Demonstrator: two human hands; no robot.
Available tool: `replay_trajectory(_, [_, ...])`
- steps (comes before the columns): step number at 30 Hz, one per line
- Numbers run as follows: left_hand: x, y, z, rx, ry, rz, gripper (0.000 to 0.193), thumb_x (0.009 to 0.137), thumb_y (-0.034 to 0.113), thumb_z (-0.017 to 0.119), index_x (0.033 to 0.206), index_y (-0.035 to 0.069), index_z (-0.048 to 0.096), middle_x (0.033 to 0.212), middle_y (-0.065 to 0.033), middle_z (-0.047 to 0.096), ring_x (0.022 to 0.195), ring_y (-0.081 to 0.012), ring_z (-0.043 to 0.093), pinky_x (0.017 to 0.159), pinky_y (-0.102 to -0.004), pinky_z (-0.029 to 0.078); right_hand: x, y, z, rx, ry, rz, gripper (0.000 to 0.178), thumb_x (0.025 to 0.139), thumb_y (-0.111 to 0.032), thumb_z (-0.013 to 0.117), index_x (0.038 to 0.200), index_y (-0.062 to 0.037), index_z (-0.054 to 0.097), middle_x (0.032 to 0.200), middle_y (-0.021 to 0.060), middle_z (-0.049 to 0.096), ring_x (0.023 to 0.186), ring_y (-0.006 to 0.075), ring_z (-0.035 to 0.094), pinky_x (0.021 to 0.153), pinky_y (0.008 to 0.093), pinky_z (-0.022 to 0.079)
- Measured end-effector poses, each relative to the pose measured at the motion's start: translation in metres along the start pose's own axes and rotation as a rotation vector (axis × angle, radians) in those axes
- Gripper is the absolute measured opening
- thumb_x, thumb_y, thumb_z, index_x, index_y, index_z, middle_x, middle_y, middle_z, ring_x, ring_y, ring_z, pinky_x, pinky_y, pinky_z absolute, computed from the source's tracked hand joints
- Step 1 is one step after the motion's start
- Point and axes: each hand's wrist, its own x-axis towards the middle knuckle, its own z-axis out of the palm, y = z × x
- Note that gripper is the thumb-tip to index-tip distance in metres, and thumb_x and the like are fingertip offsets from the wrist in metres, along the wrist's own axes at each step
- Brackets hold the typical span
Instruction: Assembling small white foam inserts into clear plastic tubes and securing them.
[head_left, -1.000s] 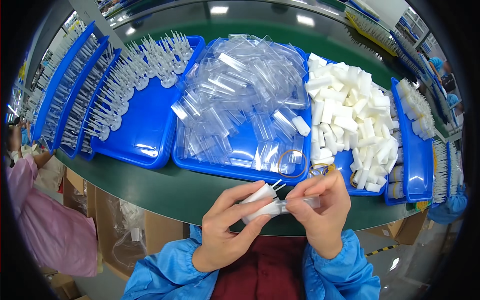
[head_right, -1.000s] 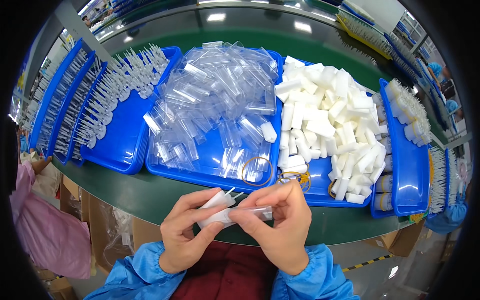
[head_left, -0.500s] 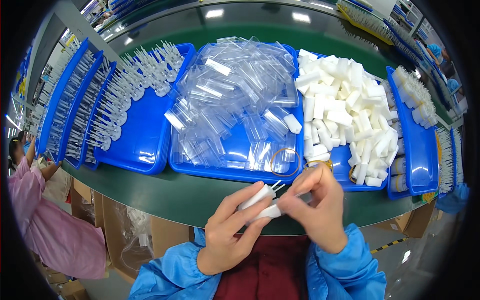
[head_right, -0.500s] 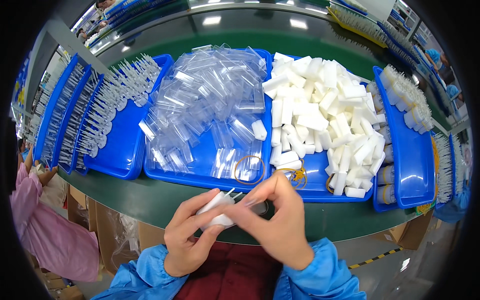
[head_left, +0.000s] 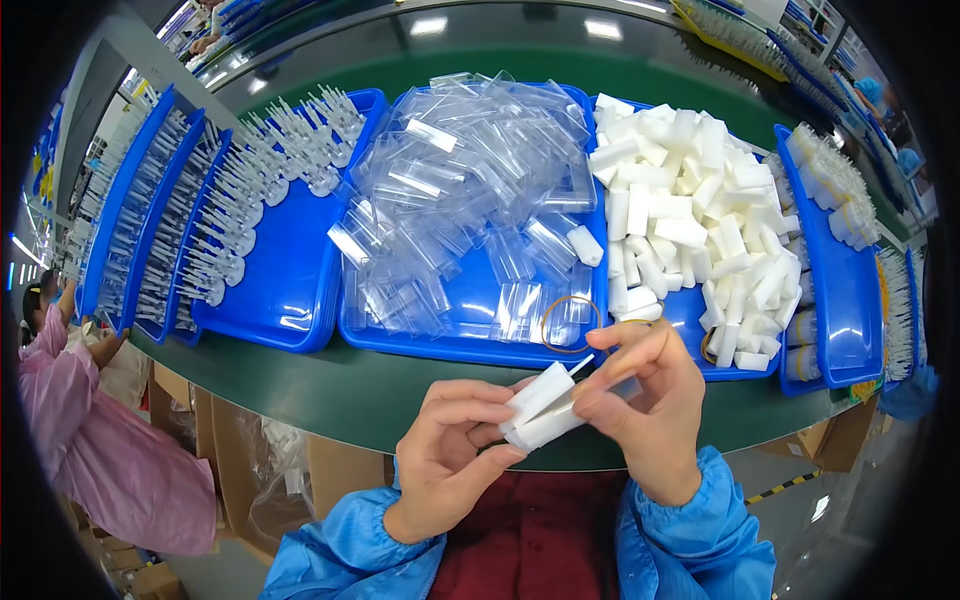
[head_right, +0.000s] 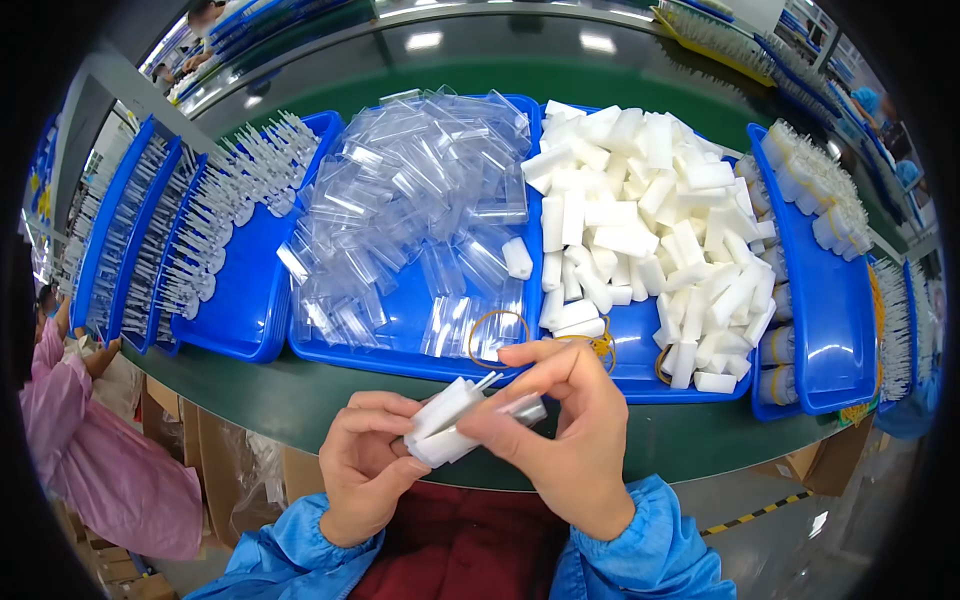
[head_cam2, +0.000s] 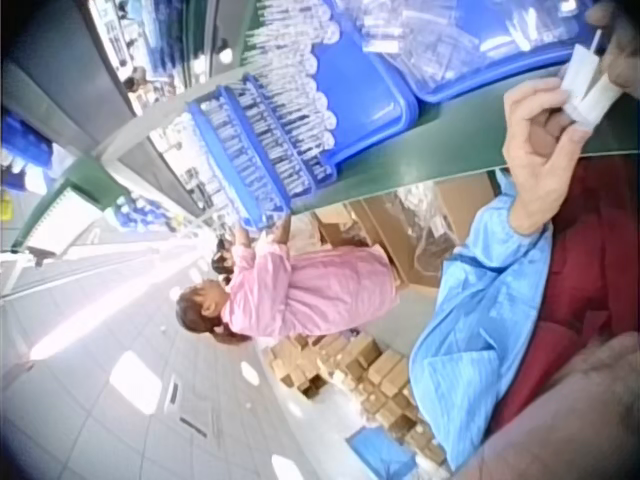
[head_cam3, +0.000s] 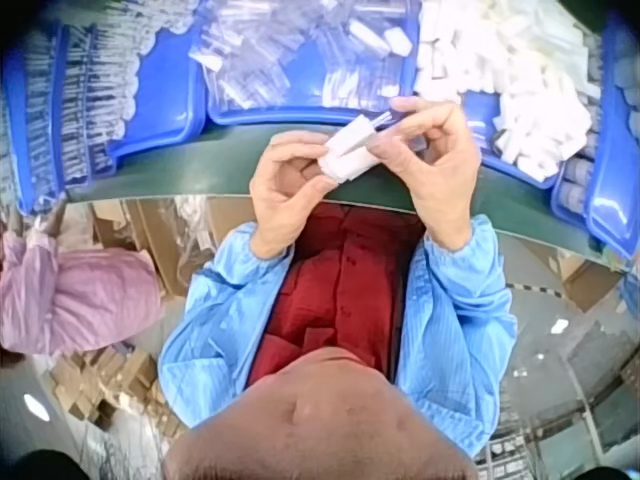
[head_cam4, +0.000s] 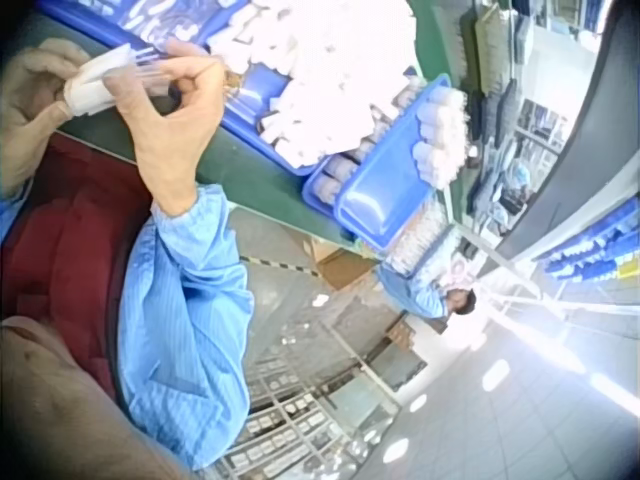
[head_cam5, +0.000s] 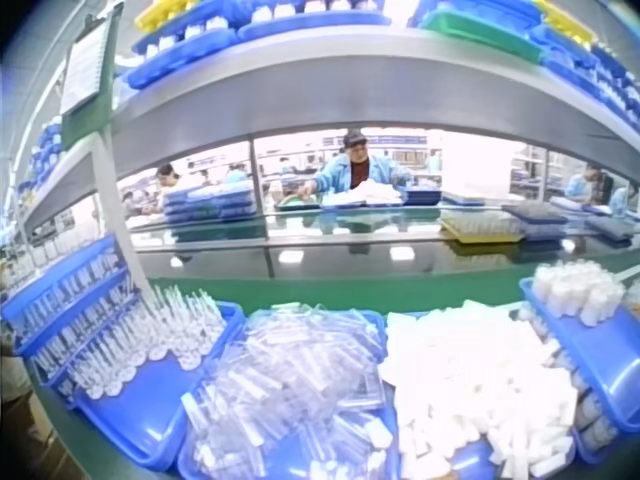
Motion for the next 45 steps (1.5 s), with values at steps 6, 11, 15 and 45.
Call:
replay_trajectory(6, [-0.004,-0.006,0.000,-0.042,0.003,0.017,0.042,0.083,-0.016,0.070,0.121,-0.006,0.054,0.132,-0.0188,0.048,0.129,-0.0357,0.054,0.105,-0.0447,0.054,-0.001,0.012,0.000,-0.283,-0.226,-0.208,0.046,0.069,-0.018,0.094,0.097,-0.0076,0.059,0.122,0.0148,0.066,0.109,0.0189,0.067,0.120,0.0516,0.023])
replay_trajectory(11, [0.004,0.011,-0.006,-0.054,-0.064,-0.076,0.041,0.088,-0.007,0.070,0.126,-0.002,0.054,0.141,-0.0175,0.043,0.134,-0.0308,0.050,0.106,-0.0420,0.052,0.002,0.002,-0.007,-0.372,-0.306,-0.314,0.043,0.067,-0.022,0.095,0.091,-0.0100,0.062,0.123,0.0154,0.064,0.115,0.0245,0.064,0.116,0.0552,0.028])
replay_trajectory(15, [0.002,0.011,-0.017,0.060,-0.246,-0.135,0.041,0.092,-0.001,0.068,0.131,0.001,0.055,0.146,-0.0164,0.040,0.132,-0.0288,0.051,0.106,-0.0399,0.051,0.003,-0.002,-0.009,-0.509,-0.404,-0.458,0.041,0.066,-0.024,0.096,0.089,-0.0120,0.064,0.106,0.0074,0.070,0.118,0.0270,0.062,0.113,0.0575,0.030])
replay_trajectory(45, [0.004,0.011,-0.040,0.110,0.141,-0.020,0.033,0.090,-0.008,0.068,0.123,-0.004,0.067,0.142,-0.0205,0.052,0.125,-0.0264,0.058,0.099,-0.0334,0.053,0.042,-0.036,0.055,-0.135,-0.225,0.042,0.047,0.092,0.001,0.065,0.134,0.0016,0.043,0.104,0.0168,0.068,0.100,0.0200,0.067,0.089,0.0328,0.053])
